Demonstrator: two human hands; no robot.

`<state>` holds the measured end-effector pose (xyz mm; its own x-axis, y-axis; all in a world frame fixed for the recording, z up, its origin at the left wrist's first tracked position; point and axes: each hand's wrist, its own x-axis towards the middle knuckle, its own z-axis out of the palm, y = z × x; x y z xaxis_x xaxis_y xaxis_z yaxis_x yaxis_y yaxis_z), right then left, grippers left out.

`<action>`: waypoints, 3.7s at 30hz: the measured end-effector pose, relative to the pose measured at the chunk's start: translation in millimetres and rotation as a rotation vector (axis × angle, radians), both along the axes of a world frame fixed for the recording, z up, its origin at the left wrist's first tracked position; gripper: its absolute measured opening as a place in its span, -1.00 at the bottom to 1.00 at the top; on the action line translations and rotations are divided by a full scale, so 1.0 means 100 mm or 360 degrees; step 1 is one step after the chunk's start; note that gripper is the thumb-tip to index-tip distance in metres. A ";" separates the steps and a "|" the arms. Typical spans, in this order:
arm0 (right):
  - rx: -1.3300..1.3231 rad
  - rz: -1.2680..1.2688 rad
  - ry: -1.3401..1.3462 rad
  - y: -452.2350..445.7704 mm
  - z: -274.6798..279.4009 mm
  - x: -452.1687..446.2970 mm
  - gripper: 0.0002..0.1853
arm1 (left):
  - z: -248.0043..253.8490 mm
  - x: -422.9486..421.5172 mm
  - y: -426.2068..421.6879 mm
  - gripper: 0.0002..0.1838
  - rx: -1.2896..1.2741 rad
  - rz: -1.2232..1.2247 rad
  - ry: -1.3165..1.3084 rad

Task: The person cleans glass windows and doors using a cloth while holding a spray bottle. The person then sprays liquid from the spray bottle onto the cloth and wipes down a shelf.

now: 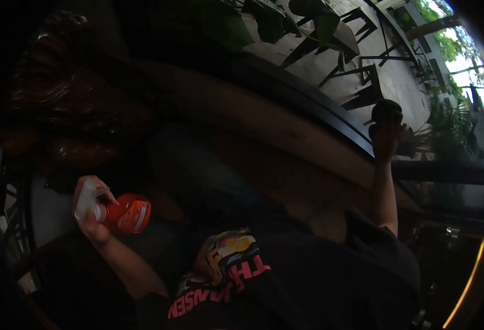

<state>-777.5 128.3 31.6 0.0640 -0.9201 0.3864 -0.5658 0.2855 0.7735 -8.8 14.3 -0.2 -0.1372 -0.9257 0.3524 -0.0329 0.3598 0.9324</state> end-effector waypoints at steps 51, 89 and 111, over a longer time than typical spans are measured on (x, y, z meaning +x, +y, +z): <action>-0.0690 -0.0625 -0.1479 -0.87 -0.66 1.71 -0.75 | -0.18 -0.75 -0.35 -0.25 0.0458 -0.0297 0.0240; -0.0388 0.0153 -0.1078 0.34 -1.16 0.59 -0.59 | -0.14 -0.46 -0.16 -0.25 0.0456 -0.0155 0.0402; 0.0532 0.1364 -0.1753 -3.93 -1.01 5.04 -0.55 | -0.47 0.02 0.34 -0.31 0.0287 0.0050 0.0481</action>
<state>-273.8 -264.6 -69.2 0.4509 -0.8074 0.3804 -0.8113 -0.5485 -0.2025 -6.9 48.7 -47.2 -0.0222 -0.9789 0.2033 0.2458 0.1917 0.9502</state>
